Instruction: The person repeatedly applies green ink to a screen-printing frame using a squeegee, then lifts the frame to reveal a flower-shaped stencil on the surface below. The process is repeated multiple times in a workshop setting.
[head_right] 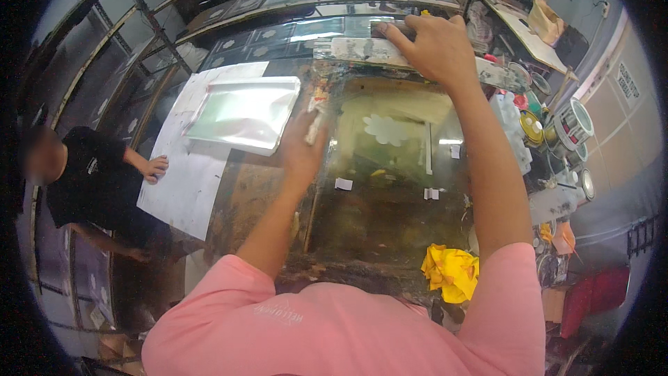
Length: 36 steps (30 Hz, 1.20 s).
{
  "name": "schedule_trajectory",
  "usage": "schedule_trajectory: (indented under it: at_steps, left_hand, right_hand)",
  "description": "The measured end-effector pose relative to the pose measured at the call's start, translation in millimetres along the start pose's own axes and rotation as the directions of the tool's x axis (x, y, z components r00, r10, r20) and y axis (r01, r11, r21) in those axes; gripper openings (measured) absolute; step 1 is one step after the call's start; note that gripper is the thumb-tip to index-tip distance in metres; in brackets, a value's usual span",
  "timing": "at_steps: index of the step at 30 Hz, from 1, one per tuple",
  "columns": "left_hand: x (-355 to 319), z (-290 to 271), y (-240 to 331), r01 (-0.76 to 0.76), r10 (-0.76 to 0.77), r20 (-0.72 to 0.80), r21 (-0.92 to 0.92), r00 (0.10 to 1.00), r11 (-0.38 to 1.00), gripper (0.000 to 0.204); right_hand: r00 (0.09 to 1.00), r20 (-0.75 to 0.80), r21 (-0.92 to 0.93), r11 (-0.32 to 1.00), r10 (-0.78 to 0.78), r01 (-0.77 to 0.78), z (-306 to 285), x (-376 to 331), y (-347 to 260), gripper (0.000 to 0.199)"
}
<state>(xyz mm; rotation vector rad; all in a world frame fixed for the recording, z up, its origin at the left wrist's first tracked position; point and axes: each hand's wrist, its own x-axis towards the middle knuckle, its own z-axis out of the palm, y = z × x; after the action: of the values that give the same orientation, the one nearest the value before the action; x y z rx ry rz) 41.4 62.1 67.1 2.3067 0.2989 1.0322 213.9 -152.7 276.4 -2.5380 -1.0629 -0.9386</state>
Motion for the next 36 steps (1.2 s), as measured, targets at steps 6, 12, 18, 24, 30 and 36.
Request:
schedule_trajectory:
  at_steps: [6,12,18,24,30,36]
  left_hand:
    - [13.1,-101.0,-92.1,0.167,-0.167,-0.159,-0.013,0.973,0.986,0.036]
    - [29.3,-212.7,-197.5,0.138,-0.09,-0.299,0.144,0.95,0.98,0.036]
    - [32.3,-284.5,-307.7,0.367,-0.244,-0.333,0.383,0.911,0.848,0.037]
    - [22.7,-212.1,-262.2,0.179,0.065,-0.298,0.719,0.952,0.672,0.042]
    - [5.1,-94.4,-155.7,-0.382,0.094,0.414,0.696,0.905,0.608,0.051]
    - [3.5,-72.1,-166.3,-0.357,-0.049,0.441,0.783,0.896,0.51,0.057]
  right_hand:
    - [0.997,-0.08,0.046,0.999,-0.015,0.019,5.0,5.4,5.6,0.066]
    - [0.998,-0.066,0.027,1.0,0.001,0.001,6.7,0.7,3.0,0.066]
    - [0.999,-0.003,-0.043,0.998,0.034,-0.034,3.7,-5.3,-1.2,0.074]
    - [0.999,-0.009,-0.035,0.999,0.033,-0.034,5.6,-7.8,-0.8,0.072]
    - [0.998,-0.028,-0.083,0.995,-0.049,0.047,6.3,-4.0,-1.2,0.051]
    - [0.995,-0.053,0.012,0.996,-0.09,0.091,1.5,-5.5,-2.0,0.06]
